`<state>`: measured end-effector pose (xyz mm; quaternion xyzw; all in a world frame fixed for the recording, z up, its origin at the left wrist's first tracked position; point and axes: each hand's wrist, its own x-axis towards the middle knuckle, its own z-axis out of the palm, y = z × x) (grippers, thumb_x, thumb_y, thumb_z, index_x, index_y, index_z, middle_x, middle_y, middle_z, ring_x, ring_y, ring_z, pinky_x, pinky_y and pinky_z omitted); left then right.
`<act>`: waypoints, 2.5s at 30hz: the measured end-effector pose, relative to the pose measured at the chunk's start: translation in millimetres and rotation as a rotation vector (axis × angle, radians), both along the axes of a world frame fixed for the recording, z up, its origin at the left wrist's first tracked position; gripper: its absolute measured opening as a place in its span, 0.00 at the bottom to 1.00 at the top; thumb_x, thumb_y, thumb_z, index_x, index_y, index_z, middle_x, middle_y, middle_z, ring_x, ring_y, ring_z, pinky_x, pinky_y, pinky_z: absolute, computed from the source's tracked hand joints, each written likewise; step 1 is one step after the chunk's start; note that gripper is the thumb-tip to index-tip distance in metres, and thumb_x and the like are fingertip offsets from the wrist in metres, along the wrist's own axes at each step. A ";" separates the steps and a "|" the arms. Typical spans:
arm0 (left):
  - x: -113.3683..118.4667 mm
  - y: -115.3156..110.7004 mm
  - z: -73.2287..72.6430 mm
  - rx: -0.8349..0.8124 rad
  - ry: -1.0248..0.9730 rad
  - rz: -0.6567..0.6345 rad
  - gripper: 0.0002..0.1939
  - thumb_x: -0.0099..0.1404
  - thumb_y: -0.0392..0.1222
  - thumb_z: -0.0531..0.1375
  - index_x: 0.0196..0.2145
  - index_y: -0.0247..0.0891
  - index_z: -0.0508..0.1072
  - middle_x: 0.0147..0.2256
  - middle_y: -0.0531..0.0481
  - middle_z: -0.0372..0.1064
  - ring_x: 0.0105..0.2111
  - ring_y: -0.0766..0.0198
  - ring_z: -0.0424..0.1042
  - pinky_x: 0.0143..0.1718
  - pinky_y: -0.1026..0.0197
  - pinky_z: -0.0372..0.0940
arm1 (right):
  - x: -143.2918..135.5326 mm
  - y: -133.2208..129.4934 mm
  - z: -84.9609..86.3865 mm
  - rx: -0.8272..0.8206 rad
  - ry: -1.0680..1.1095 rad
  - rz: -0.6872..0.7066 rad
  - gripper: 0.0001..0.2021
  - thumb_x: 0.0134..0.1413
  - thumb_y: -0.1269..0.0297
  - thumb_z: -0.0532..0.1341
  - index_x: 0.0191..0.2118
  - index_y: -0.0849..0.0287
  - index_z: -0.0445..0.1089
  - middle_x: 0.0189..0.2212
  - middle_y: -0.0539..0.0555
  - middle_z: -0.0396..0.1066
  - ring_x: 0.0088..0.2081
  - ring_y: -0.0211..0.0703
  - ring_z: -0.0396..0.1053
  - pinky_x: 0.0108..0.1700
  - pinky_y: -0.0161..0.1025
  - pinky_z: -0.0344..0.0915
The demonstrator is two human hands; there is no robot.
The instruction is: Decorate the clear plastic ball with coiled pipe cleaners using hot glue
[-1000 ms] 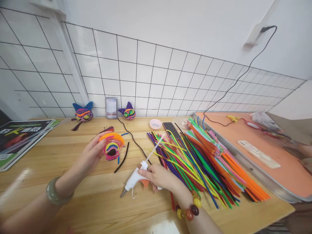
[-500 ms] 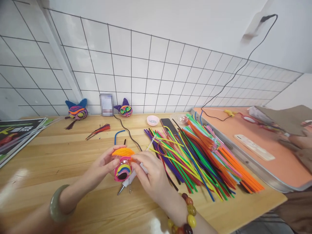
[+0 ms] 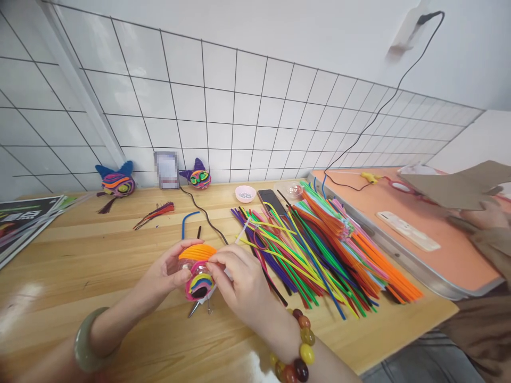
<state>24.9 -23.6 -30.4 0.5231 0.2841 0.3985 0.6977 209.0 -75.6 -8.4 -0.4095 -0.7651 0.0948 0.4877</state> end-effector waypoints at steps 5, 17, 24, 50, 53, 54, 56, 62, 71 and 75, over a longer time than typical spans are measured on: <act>-0.4 -0.3 -1.5 -0.022 -0.033 0.007 0.28 0.48 0.46 0.71 0.46 0.41 0.70 0.41 0.46 0.72 0.37 0.59 0.72 0.36 0.61 0.68 | -0.9 -0.1 1.6 -0.040 -0.016 0.005 0.05 0.62 0.72 0.55 0.37 0.58 0.66 0.33 0.55 0.69 0.37 0.43 0.68 0.39 0.41 0.67; -0.1 -0.6 -2.3 -0.038 -0.088 0.000 0.29 0.48 0.41 0.72 0.47 0.42 0.69 0.41 0.47 0.73 0.38 0.58 0.73 0.37 0.60 0.69 | -3.1 -1.5 -2.7 0.000 -0.084 -0.064 0.04 0.63 0.71 0.53 0.37 0.58 0.64 0.34 0.55 0.68 0.38 0.44 0.66 0.40 0.43 0.66; 1.8 -2.1 1.4 -0.042 -0.073 0.026 0.27 0.48 0.41 0.72 0.46 0.43 0.70 0.42 0.47 0.73 0.39 0.58 0.73 0.39 0.60 0.68 | -4.2 -2.3 -0.5 -0.011 -0.071 -0.064 0.05 0.62 0.71 0.53 0.36 0.58 0.64 0.33 0.55 0.68 0.37 0.44 0.66 0.39 0.43 0.66; 3.2 -1.9 -2.2 -0.140 -0.116 0.069 0.27 0.50 0.44 0.70 0.48 0.41 0.69 0.40 0.46 0.75 0.37 0.58 0.74 0.39 0.60 0.67 | 4.7 -3.7 3.3 -0.106 0.014 0.149 0.14 0.59 0.76 0.53 0.47 0.58 0.69 0.41 0.58 0.67 0.43 0.45 0.68 0.45 0.44 0.69; 2.9 -2.3 -3.6 -0.148 -0.130 0.068 0.27 0.51 0.43 0.70 0.48 0.40 0.69 0.41 0.46 0.74 0.38 0.60 0.73 0.40 0.61 0.67 | 4.2 -3.6 4.5 -0.111 0.026 0.147 0.14 0.58 0.76 0.54 0.46 0.58 0.69 0.40 0.57 0.67 0.43 0.44 0.68 0.45 0.44 0.69; 2.8 -2.4 -4.1 -0.151 -0.134 0.067 0.27 0.50 0.43 0.70 0.48 0.40 0.69 0.41 0.46 0.74 0.38 0.60 0.73 0.40 0.61 0.67 | 4.0 -3.6 5.0 -0.105 0.028 0.146 0.13 0.58 0.76 0.54 0.46 0.58 0.69 0.40 0.57 0.67 0.43 0.44 0.68 0.45 0.43 0.69; 2.6 -2.3 -5.0 -0.158 -0.145 0.067 0.27 0.51 0.43 0.70 0.48 0.40 0.69 0.41 0.46 0.74 0.38 0.60 0.73 0.39 0.61 0.67 | 4.1 -3.4 5.5 -0.081 0.015 0.145 0.13 0.58 0.76 0.54 0.46 0.58 0.69 0.40 0.58 0.67 0.42 0.44 0.68 0.44 0.43 0.70; 3.6 -1.4 -5.1 -0.185 -0.172 0.058 0.27 0.50 0.43 0.70 0.48 0.40 0.69 0.41 0.46 0.74 0.38 0.60 0.73 0.39 0.62 0.67 | 8.4 -1.3 2.6 0.106 -0.190 0.117 0.16 0.57 0.76 0.56 0.50 0.61 0.68 0.39 0.60 0.68 0.41 0.47 0.67 0.42 0.46 0.69; 4.7 -5.0 5.9 -0.240 -0.178 0.044 0.28 0.47 0.43 0.72 0.46 0.39 0.70 0.39 0.46 0.74 0.36 0.61 0.73 0.38 0.62 0.68 | 10.7 2.2 2.1 0.260 -0.260 0.091 0.14 0.56 0.76 0.58 0.48 0.63 0.69 0.38 0.60 0.69 0.39 0.46 0.67 0.40 0.47 0.68; 3.4 -6.7 4.7 -0.252 -0.207 0.023 0.27 0.51 0.41 0.70 0.48 0.39 0.70 0.41 0.45 0.74 0.37 0.61 0.73 0.39 0.61 0.68 | 10.0 1.8 4.5 0.294 -0.291 0.083 0.14 0.56 0.72 0.59 0.49 0.64 0.68 0.39 0.61 0.70 0.40 0.48 0.67 0.40 0.48 0.69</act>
